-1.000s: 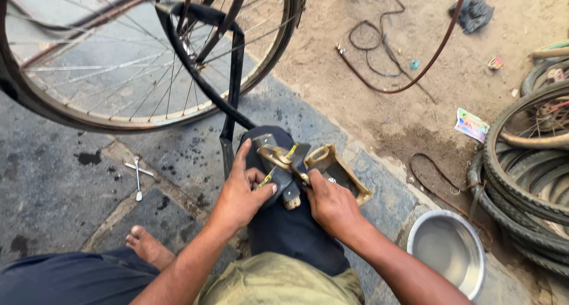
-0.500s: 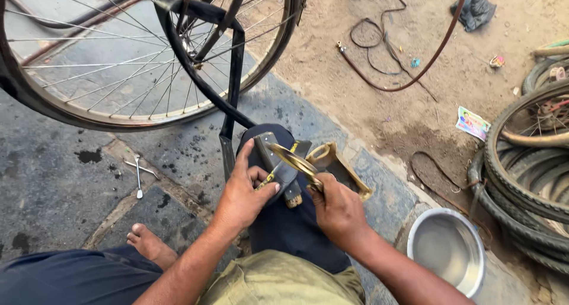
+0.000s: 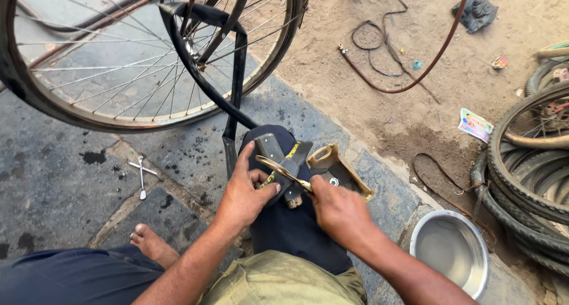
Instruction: The person uses a metal tool to scrape a bicycle inner tube, then inserts the inner tube into the tire and seats the tire onto the rim by hand. The person works on the rear wheel of a bicycle that is mounted on a stand.
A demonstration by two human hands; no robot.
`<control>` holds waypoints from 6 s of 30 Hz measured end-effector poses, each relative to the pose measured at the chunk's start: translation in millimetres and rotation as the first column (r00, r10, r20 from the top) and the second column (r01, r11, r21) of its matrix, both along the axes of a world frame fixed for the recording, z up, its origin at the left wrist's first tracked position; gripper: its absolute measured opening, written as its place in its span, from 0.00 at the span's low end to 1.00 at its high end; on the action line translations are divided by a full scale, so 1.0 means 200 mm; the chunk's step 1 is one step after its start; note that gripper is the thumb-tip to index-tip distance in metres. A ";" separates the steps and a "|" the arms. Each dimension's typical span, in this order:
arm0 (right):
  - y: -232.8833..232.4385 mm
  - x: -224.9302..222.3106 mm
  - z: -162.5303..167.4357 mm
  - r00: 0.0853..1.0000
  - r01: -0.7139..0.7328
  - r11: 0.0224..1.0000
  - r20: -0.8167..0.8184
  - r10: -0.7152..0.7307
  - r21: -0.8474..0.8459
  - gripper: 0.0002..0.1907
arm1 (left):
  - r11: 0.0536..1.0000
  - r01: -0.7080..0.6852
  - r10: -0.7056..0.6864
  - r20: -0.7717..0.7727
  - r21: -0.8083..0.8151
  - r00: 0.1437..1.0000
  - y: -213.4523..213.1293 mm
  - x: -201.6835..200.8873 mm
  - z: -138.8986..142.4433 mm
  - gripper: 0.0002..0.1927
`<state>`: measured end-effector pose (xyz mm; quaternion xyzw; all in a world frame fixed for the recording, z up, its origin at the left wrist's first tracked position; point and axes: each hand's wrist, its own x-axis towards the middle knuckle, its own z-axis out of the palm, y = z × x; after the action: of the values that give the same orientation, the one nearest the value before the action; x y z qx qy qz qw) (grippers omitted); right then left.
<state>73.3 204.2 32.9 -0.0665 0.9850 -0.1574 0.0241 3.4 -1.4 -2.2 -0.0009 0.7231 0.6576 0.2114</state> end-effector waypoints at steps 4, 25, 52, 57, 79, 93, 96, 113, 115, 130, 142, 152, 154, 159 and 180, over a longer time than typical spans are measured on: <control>0.01 -0.01 0.00 0.989 0.025 0.990 -0.141 -0.045 -0.137 0.08 | 0.998 0.003 -0.004 -0.017 -0.057 1.000 0.00 0.00 -0.03 0.56; 0.02 -0.01 -0.06 0.984 0.046 0.969 -0.158 -0.086 -0.242 0.11 | 0.988 0.007 -0.017 0.068 0.156 0.998 -0.01 -0.01 -0.05 0.56; 0.01 -0.05 -0.05 0.985 0.018 0.972 -0.165 -0.058 -0.234 0.12 | 0.993 0.054 -0.058 0.040 0.106 0.998 -0.04 -0.02 -0.01 0.52; 0.03 -0.05 -0.08 1.000 0.008 0.997 -0.027 -0.010 -0.083 0.16 | 0.996 0.053 -0.055 0.020 0.067 0.998 -0.04 -0.02 -0.01 0.51; 0.06 0.06 -0.18 0.993 0.097 0.972 -0.050 -0.111 -0.216 0.13 | 0.993 0.051 -0.056 0.042 0.106 0.998 -0.05 -0.02 0.01 0.51; 0.03 0.09 -0.14 0.987 0.146 0.980 -0.053 -0.155 -0.135 0.18 | 0.994 0.081 -0.080 -0.017 0.077 0.997 -0.06 -0.02 -0.03 0.51; 0.03 0.10 -0.15 0.992 0.122 0.986 0.030 -0.120 -0.114 0.12 | 0.992 0.065 -0.062 -0.031 0.106 0.998 -0.06 -0.02 -0.03 0.51; 0.05 0.12 -0.16 0.979 0.035 0.980 -0.190 -0.073 -0.197 0.19 | 0.996 0.094 -0.092 -0.156 0.009 0.983 -0.04 0.03 -0.03 0.54; 0.06 0.13 -0.17 0.987 0.037 0.993 -0.153 -0.054 -0.111 0.19 | 0.997 0.080 -0.080 -0.179 -0.008 0.981 -0.04 0.03 -0.03 0.55; 0.03 0.14 -0.10 0.960 0.005 0.972 -0.270 -0.070 -0.235 0.14 | 1.000 0.009 -0.011 -0.073 -0.016 0.997 0.01 0.06 -0.03 0.53; 0.01 0.12 -0.07 0.989 0.144 0.986 0.037 -0.141 -0.085 0.07 | 1.000 0.012 -0.012 -0.066 0.001 0.998 0.01 0.04 -0.02 0.53; 0.01 0.09 -0.05 0.995 0.100 0.986 -0.009 -0.102 -0.132 0.10 | 0.999 0.019 -0.020 -0.052 -0.031 0.998 0.01 0.04 0.00 0.54; 0.02 0.08 -0.05 0.996 0.090 0.993 0.020 -0.089 -0.078 0.11 | 0.999 0.017 -0.019 -0.042 -0.038 0.999 0.01 0.04 0.00 0.54; 0.03 0.08 -0.05 0.957 -0.030 0.951 -0.285 -0.063 -0.309 0.11 | 0.999 0.016 -0.014 -0.046 0.046 0.999 0.01 0.04 0.00 0.54; 0.01 0.05 -0.02 0.996 0.017 0.995 -0.091 -0.026 -0.097 0.12 | 0.998 0.061 -0.061 -0.063 0.005 0.996 0.01 0.03 -0.04 0.56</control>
<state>82.4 206.7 28.3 -0.0642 0.9770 -0.2016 -0.0262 9.9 0.6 -10.9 0.0426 0.7269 0.6530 0.2086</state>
